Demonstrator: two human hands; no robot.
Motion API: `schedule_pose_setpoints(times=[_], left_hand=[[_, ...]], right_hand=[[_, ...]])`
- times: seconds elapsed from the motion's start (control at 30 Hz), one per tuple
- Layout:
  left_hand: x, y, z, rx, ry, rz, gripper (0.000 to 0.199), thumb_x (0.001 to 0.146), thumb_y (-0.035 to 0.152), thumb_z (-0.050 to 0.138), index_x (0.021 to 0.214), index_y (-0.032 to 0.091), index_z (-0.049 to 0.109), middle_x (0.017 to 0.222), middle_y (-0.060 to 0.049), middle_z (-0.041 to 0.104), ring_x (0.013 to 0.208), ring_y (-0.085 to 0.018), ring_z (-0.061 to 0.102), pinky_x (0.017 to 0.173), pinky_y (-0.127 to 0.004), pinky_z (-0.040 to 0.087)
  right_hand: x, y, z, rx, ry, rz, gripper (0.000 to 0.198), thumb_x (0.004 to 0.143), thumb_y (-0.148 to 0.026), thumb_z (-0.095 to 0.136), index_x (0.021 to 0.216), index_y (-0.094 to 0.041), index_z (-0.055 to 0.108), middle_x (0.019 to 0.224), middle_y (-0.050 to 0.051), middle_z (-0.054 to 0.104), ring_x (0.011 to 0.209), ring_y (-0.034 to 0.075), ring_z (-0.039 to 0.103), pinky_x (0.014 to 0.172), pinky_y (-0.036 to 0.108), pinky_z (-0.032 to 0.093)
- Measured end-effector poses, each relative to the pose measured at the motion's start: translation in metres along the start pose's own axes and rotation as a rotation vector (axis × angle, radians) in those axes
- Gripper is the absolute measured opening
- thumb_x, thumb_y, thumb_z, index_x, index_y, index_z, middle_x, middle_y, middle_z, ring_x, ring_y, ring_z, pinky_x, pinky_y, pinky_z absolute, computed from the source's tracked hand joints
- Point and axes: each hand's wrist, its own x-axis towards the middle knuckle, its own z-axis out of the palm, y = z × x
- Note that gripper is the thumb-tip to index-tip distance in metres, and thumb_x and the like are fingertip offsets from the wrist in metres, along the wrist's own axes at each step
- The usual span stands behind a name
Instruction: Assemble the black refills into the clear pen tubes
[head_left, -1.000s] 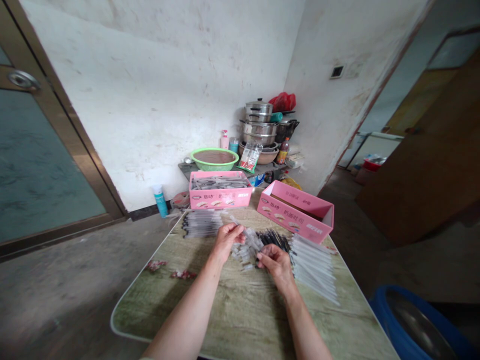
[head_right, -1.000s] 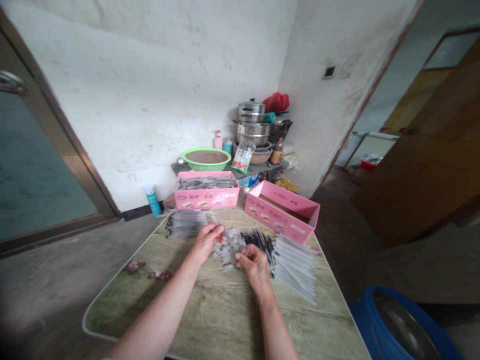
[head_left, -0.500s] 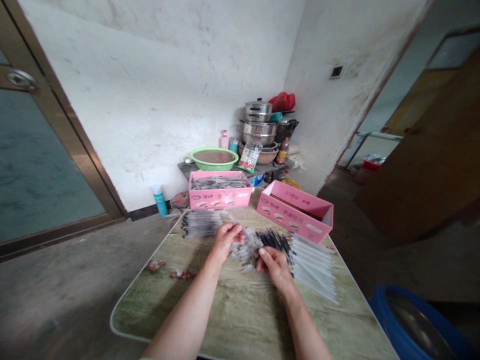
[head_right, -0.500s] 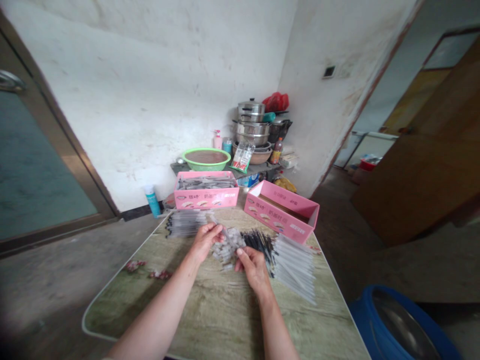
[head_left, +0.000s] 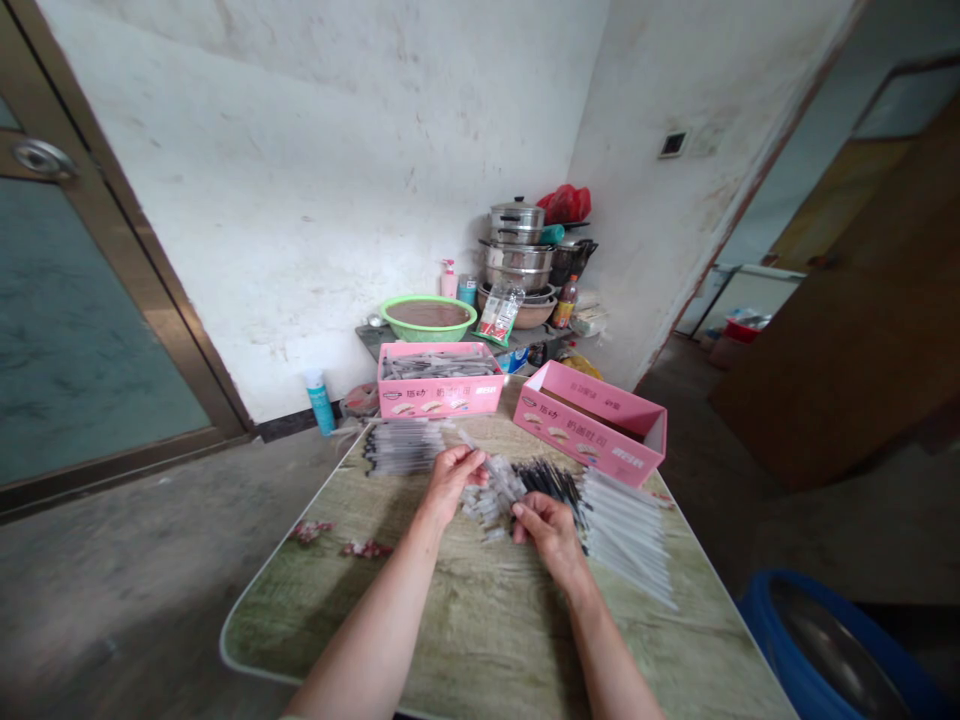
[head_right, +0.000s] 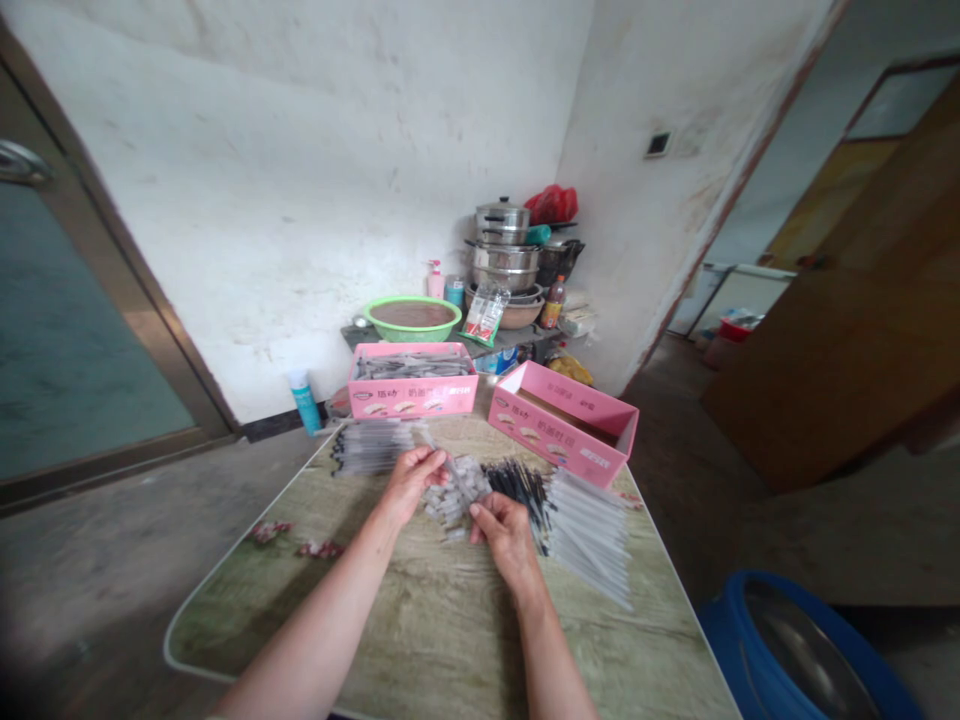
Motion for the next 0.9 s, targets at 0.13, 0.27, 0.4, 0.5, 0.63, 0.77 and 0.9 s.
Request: schedule_pose_setpoints(times=[0.13, 0.27, 0.4, 0.5, 0.63, 0.77, 0.9], left_hand=[[0.000, 0.000, 0.000, 0.000, -0.008, 0.005, 0.044, 0.060, 0.050, 0.083, 0.074, 0.011, 0.071, 0.058, -0.003, 0.065, 0.049, -0.011, 0.058, 0.049, -0.021, 0.048], [0.001, -0.002, -0.002, 0.007, -0.002, 0.006, 0.043, 0.061, 0.050, 0.083, 0.075, 0.011, 0.071, 0.059, -0.003, 0.065, 0.049, -0.012, 0.059, 0.050, -0.022, 0.048], [0.004, -0.002, -0.006, -0.009, 0.053, 0.003, 0.044, 0.058, 0.051, 0.084, 0.073, 0.011, 0.070, 0.057, -0.003, 0.065, 0.049, -0.012, 0.059, 0.050, -0.022, 0.049], [0.008, -0.002, -0.011, -0.057, 0.157, 0.028, 0.046, 0.055, 0.051, 0.085, 0.073, 0.012, 0.070, 0.057, -0.003, 0.065, 0.050, -0.012, 0.060, 0.052, -0.023, 0.050], [0.013, -0.004, -0.017, -0.084, 0.224, 0.042, 0.047, 0.053, 0.051, 0.086, 0.074, 0.012, 0.070, 0.059, -0.003, 0.067, 0.051, -0.012, 0.061, 0.053, -0.023, 0.052], [0.012, -0.005, -0.015, -0.081, 0.211, 0.026, 0.047, 0.053, 0.050, 0.087, 0.073, 0.011, 0.070, 0.058, -0.003, 0.066, 0.052, -0.013, 0.062, 0.053, -0.023, 0.051], [0.009, -0.004, -0.011, -0.062, 0.181, 0.019, 0.046, 0.055, 0.050, 0.086, 0.075, 0.011, 0.071, 0.058, -0.004, 0.066, 0.052, -0.013, 0.061, 0.053, -0.023, 0.052]], right_hand=[[0.000, 0.000, 0.000, 0.038, -0.001, 0.013, 0.038, 0.082, -0.055, 0.065, 0.071, -0.019, 0.061, 0.052, 0.000, 0.062, 0.047, 0.013, 0.050, 0.051, 0.025, 0.037], [0.000, 0.001, 0.000, -0.054, -0.042, -0.012, 0.045, 0.091, -0.055, 0.052, 0.069, -0.018, 0.064, 0.052, 0.001, 0.061, 0.048, 0.014, 0.049, 0.052, 0.025, 0.036], [0.001, 0.004, -0.003, -0.093, 0.050, -0.040, 0.038, 0.082, -0.048, 0.065, 0.059, -0.020, 0.059, 0.051, -0.001, 0.059, 0.048, 0.013, 0.047, 0.053, 0.026, 0.034], [0.002, 0.005, -0.009, -0.133, 0.139, -0.027, 0.032, 0.079, -0.047, 0.066, 0.062, -0.021, 0.058, 0.047, -0.003, 0.054, 0.044, 0.013, 0.043, 0.048, 0.026, 0.031], [0.001, 0.006, -0.015, -0.399, 0.180, -0.096, 0.025, 0.080, -0.041, 0.065, 0.062, -0.022, 0.062, 0.049, -0.001, 0.056, 0.046, 0.015, 0.046, 0.049, 0.027, 0.029], [-0.002, 0.007, -0.012, -0.688, 0.127, -0.203, 0.016, 0.080, -0.032, 0.066, 0.066, -0.024, 0.070, 0.061, 0.003, 0.067, 0.056, 0.018, 0.056, 0.055, 0.027, 0.028], [-0.003, 0.007, -0.009, -0.711, 0.139, -0.234, 0.013, 0.083, -0.034, 0.065, 0.076, -0.026, 0.073, 0.068, 0.005, 0.071, 0.061, 0.019, 0.060, 0.057, 0.027, 0.030]])
